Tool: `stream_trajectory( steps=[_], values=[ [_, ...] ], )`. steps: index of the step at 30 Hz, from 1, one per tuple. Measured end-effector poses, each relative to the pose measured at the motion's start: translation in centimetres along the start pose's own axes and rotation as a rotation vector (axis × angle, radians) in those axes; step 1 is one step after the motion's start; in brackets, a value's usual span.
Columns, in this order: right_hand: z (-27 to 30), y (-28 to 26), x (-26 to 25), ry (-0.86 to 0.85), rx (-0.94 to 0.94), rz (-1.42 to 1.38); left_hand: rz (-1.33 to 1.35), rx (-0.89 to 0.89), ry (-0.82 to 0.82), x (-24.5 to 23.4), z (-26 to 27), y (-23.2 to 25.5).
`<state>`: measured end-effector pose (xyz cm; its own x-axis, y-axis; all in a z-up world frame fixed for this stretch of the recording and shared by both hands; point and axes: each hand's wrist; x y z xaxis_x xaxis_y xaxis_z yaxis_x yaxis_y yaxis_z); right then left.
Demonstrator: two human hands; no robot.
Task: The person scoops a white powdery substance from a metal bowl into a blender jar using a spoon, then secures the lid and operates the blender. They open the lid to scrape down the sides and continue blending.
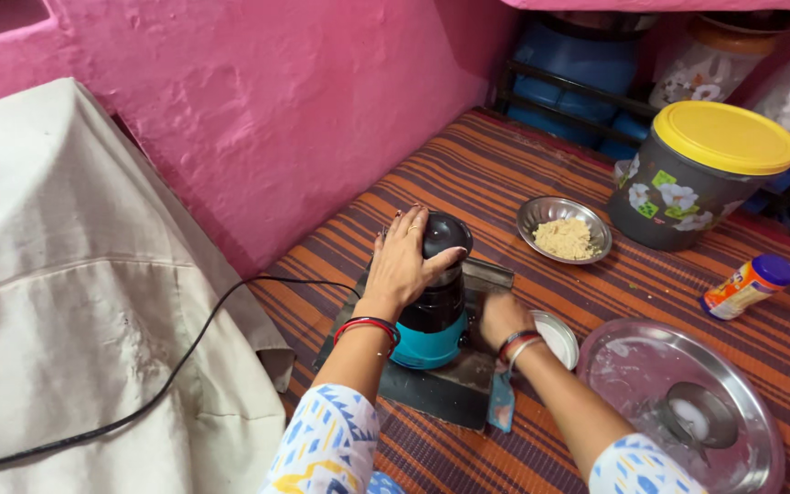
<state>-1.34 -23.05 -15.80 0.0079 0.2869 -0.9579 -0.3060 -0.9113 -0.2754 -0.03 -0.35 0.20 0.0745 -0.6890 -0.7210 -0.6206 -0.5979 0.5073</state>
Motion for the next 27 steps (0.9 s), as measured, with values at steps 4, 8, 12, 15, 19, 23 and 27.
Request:
stream_trajectory(
  steps=[4,8,12,15,19,23,27],
  values=[
    [2.2,2.4,5.2,-0.016,-0.325,0.102,0.144,-0.050,0.015,-0.1,0.0,0.1],
    [0.5,2.5,7.8,-0.058,-0.236,0.133,0.144,-0.037,0.055,0.3,-0.1,0.0],
    [-0.1,2.3,7.0,-0.407,0.082,-0.172,0.160,-0.050,0.055,0.7,-0.3,-0.4],
    [0.6,1.2,5.1,-0.581,0.160,-0.263,0.153,-0.045,0.065,0.9,-0.3,-0.5],
    [2.3,0.5,2.7,-0.570,0.168,-0.338,0.136,-0.029,0.077,0.8,-0.4,-0.5],
    [2.8,0.8,3.3,-0.267,-0.044,-0.034,0.149,-0.056,0.055,0.9,-0.3,-0.6],
    [2.5,1.4,6.5,0.072,-0.219,0.126,0.144,-0.042,0.056,0.8,-0.3,-0.5]
  ],
)
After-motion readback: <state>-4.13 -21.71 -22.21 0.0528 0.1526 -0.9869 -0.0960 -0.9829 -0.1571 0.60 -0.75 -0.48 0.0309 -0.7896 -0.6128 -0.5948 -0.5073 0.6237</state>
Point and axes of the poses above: each hand's wrist, its own z-axis away from the middle knuckle, its own x-axis out of the palm, y = z × x, and after that the axes turned 12 degrees about x, right-handed
